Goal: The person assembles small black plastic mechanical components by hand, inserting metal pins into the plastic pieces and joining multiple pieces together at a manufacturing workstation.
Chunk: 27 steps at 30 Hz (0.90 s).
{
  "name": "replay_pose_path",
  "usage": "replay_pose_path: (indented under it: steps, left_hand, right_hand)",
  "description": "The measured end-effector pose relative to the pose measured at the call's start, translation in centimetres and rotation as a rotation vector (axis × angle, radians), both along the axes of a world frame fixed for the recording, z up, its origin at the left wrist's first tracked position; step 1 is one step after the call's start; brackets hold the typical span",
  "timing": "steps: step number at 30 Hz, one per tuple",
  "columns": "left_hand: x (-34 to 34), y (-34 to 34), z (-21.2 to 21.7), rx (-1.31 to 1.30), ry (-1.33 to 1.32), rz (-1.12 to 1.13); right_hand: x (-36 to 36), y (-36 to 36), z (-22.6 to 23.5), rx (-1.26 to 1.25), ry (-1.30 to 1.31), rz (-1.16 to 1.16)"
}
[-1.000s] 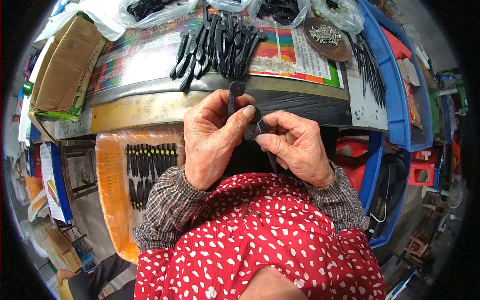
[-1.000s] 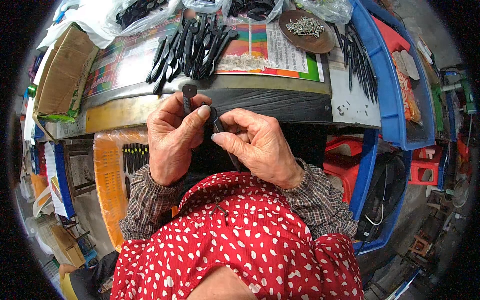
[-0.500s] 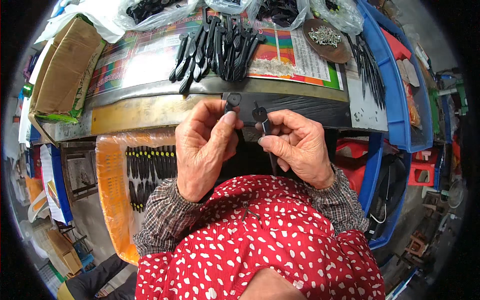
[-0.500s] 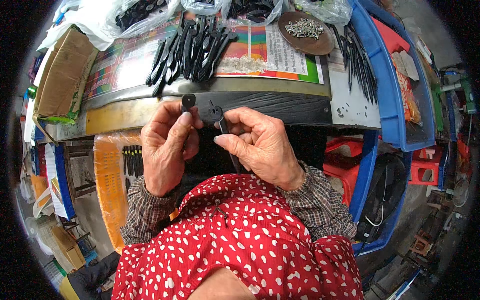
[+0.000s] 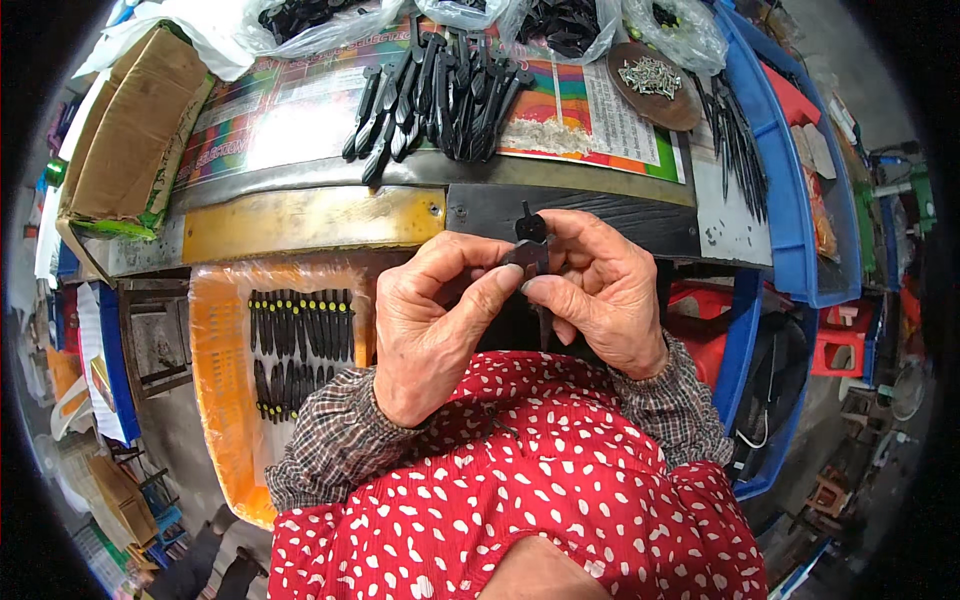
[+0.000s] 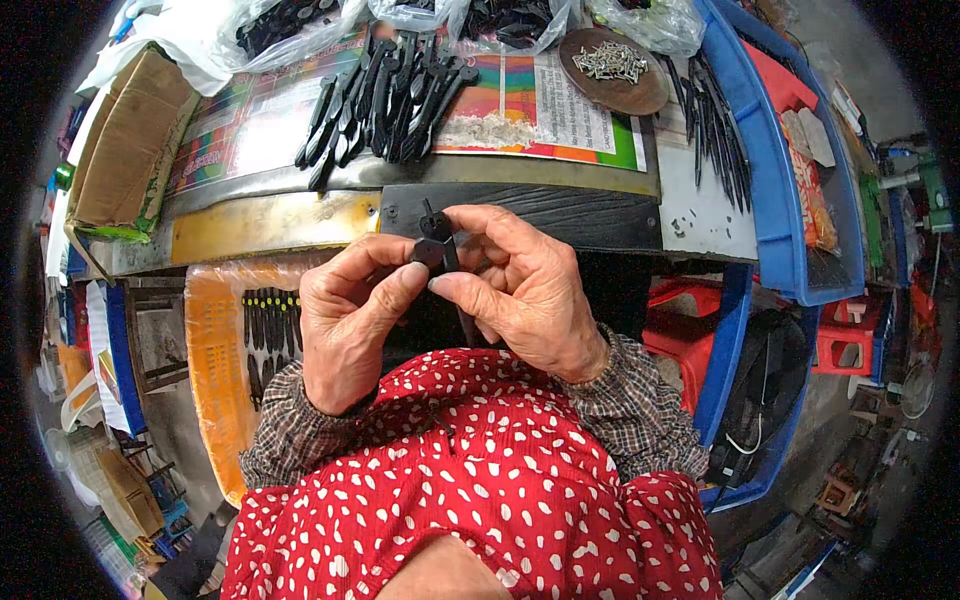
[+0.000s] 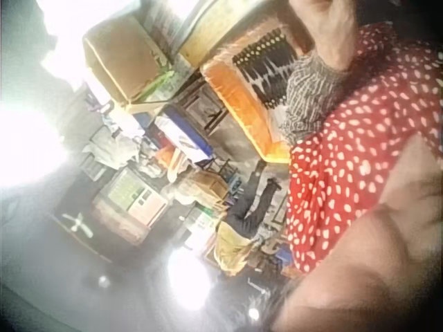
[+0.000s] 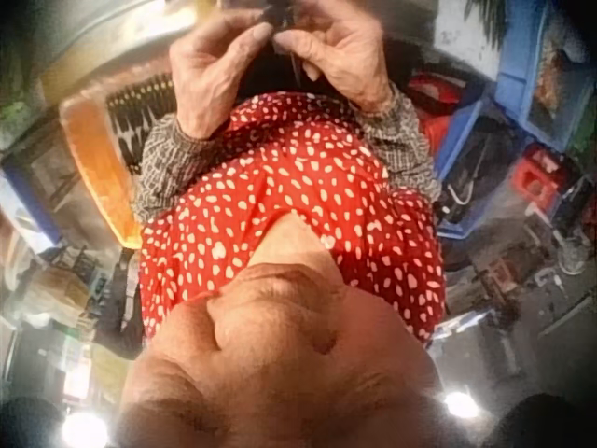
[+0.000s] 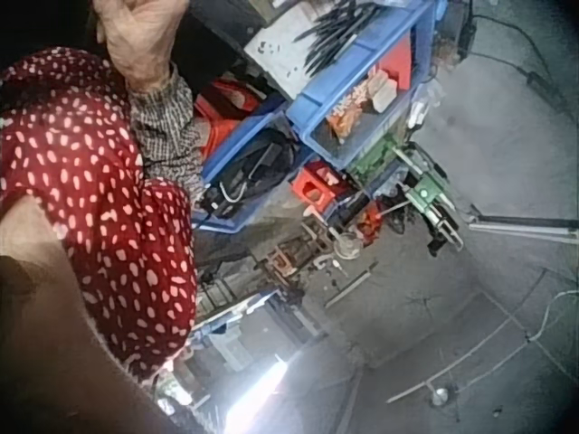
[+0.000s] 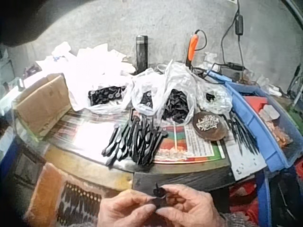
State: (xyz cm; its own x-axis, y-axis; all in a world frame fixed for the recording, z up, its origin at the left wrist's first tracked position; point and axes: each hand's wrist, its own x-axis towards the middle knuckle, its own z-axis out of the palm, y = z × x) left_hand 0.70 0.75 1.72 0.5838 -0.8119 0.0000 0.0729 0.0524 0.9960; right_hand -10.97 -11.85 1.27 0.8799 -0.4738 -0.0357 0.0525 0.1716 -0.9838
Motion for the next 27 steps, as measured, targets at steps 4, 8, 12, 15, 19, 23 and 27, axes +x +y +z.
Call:
replay_pose_path:
  steps: [4,8,12,15,19,23,27]
  left_hand:
    - [-0.2,-0.2,0.1,-0.055,0.118,0.041]
    - [0.0,-0.2,-0.4,-0.035,0.136,0.000]
    - [0.0,-0.4,-0.3,-0.053,0.151,-0.001]
    - [0.0,-0.5,-0.4,-0.041,0.195,-0.006]
    - [0.1,-0.5,-0.7,-0.046,0.207,-0.008]
    - [0.0,-0.7,-0.8,-0.082,0.218,0.007]
    - [-0.1,-0.7,-0.8,-0.100,0.242,0.011]
  right_hand:
    - [-0.2,0.1,0.0,-0.030,-0.032,0.007]
    - [-0.2,0.1,-0.1,-0.056,-0.013,0.009]
    - [-0.1,0.2,-0.3,-0.058,-0.020,0.015]
    - [-0.1,0.2,-0.4,-0.045,-0.020,0.001]
    - [0.1,0.1,-0.5,-0.068,-0.018,0.011]
    - [0.3,0.2,-0.7,-0.062,-0.036,0.009]
    - [0.4,0.3,-1.1,-0.055,-0.064,0.006]
